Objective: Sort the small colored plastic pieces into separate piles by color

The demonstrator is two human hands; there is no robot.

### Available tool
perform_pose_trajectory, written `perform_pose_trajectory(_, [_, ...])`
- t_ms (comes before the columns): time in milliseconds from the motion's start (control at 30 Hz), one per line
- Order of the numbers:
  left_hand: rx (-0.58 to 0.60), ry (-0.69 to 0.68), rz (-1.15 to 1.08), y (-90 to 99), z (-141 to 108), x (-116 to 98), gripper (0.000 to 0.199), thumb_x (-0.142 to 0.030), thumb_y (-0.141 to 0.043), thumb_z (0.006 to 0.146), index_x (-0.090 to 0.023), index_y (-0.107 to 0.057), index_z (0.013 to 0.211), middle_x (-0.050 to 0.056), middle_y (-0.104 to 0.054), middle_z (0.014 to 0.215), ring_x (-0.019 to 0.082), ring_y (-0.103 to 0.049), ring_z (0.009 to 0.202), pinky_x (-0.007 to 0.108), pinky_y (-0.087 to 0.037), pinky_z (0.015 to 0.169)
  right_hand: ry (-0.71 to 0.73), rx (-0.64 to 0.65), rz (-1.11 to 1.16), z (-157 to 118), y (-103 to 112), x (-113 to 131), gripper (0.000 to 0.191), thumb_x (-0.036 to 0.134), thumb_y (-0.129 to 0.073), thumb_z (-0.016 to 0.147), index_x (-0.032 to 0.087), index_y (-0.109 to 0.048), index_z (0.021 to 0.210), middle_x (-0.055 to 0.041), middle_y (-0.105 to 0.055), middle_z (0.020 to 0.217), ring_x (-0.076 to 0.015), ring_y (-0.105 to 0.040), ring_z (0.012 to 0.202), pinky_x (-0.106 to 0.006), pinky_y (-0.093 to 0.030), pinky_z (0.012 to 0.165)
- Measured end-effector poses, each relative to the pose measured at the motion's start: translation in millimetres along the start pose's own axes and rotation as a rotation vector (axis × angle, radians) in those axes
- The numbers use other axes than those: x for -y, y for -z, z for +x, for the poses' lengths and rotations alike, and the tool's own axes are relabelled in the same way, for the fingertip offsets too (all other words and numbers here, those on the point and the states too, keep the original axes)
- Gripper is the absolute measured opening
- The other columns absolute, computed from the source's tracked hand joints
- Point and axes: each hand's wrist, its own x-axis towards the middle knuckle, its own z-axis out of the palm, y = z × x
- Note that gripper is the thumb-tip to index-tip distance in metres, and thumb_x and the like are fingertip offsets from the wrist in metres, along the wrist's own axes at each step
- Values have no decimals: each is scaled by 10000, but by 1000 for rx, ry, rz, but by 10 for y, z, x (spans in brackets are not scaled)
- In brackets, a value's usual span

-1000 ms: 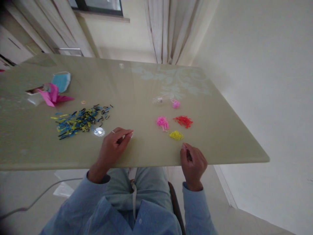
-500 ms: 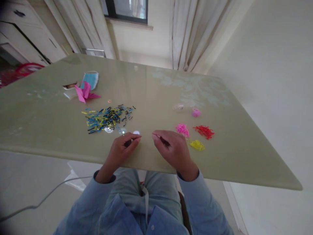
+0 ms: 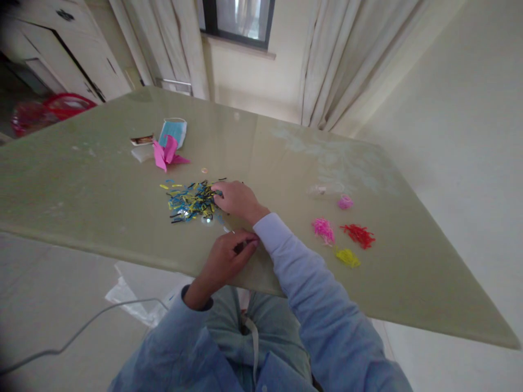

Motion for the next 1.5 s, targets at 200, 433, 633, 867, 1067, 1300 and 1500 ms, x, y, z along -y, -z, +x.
perform_pose_trajectory(200, [-7,1,20,11,1,-13,141,-171,-599,885,-182,-740,896,39,-738,840,176,-641,754,281,-442,700,7,-3,-69,99,-86,5,269,294,-557,938,226,-758,1102,-47,-777,975,-209,-685,883,-279,-427,761])
perform_pose_trajectory(433, [-3,15,-26,6,-18,-23,157,-192,-591,893,-195,-745,925,29,-745,858,166,-641,743,279,-447,703,-8,-36,22,53,-62,-57,269,305,-575,963,238,-755,1151,-41,-772,1108,-192,-702,974,-276,-460,853])
perform_pose_trajectory(633, [-17,27,-13,-4,-15,-15,170,-214,-583,901,-213,-750,935,28,-746,859,167,-640,735,283,-460,702,-5,-122,155,13,-31,-102,252,299,-600,958,222,-770,1127,-71,-760,1152,-207,-707,1041,-293,-478,902])
perform_pose_trajectory(867, [-14,40,-52,5,-14,-22,170,-210,-581,906,-215,-748,937,27,-751,890,163,-642,748,285,-481,731,-132,-270,794,-129,42,-74,239,345,-681,860,168,-796,972,-13,-743,764,-117,-630,656,-227,-463,623])
perform_pose_trajectory(1067, [-24,45,-53,3,-12,-7,180,-211,-578,907,-201,-749,960,30,-741,873,157,-627,731,280,-459,696,-330,-268,1205,-617,151,12,331,472,-747,779,150,-760,857,58,-521,550,-44,-364,450,-197,-244,415])
perform_pose_trajectory(1300, [-43,37,-51,-4,-25,-4,170,-211,-570,906,-197,-737,934,19,-721,809,136,-594,668,262,-413,628,-477,-316,1404,-1042,182,80,354,499,-752,778,152,-748,849,69,-500,541,-33,-340,426,-199,-218,413])
perform_pose_trajectory(1500, [-35,46,-40,15,-22,-25,175,-221,-560,909,-190,-732,922,17,-710,793,131,-583,665,255,-408,621,-517,-356,1620,-1234,232,121,324,478,-784,762,169,-739,847,91,-447,502,-35,-296,412,-208,-223,428])
